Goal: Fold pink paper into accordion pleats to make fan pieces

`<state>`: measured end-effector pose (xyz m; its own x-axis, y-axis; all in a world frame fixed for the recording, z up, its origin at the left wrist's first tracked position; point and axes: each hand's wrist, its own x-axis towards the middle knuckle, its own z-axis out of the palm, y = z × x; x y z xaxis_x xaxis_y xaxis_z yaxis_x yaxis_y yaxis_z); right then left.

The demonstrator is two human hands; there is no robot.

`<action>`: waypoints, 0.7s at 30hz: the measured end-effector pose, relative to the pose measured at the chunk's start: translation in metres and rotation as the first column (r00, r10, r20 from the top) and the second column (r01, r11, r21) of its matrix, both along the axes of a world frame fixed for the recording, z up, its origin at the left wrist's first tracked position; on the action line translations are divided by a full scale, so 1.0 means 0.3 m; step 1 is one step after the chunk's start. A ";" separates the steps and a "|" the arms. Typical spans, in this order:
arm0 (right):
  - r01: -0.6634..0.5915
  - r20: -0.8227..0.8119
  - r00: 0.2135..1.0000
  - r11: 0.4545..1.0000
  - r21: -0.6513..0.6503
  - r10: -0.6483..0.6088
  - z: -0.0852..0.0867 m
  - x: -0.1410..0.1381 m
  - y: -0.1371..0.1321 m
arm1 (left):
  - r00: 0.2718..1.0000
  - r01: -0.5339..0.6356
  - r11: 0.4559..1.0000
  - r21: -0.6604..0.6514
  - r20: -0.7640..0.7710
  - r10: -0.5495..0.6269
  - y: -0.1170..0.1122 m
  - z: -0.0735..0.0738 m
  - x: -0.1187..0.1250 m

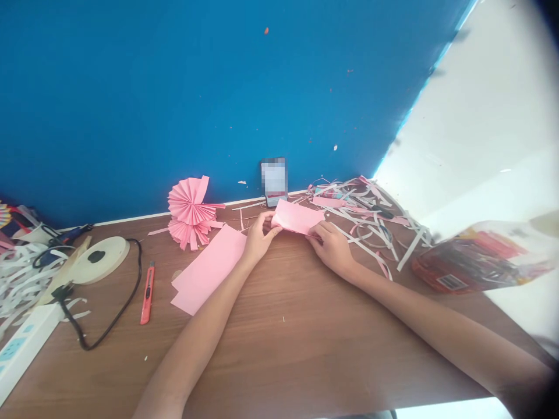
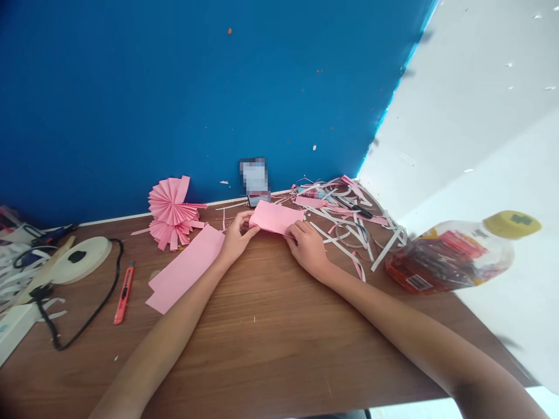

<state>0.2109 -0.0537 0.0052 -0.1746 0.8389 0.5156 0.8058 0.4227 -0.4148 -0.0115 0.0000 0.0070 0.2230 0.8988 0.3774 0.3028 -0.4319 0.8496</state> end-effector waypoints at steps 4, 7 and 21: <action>-0.003 -0.012 1.000 0.999 -0.037 0.003 -0.007 0.003 0.002 | 0.991 -0.091 0.987 0.130 -0.087 0.103 -0.010 0.008 0.000; -0.004 -0.020 1.000 0.998 -0.063 0.003 -0.010 0.006 0.004 | 0.984 -0.099 0.977 0.187 -0.130 0.125 -0.011 0.009 -0.002; 0.084 0.073 0.994 0.996 -0.037 -0.081 -0.006 0.003 -0.004 | 0.955 -0.022 0.923 0.384 -0.264 0.133 -0.006 -0.018 -0.009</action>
<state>0.2118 -0.0550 0.0033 -0.1391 0.8714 0.4704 0.8655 0.3378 -0.3700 -0.0142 -0.0017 0.0018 0.3045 0.7229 0.6202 0.5493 -0.6652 0.5057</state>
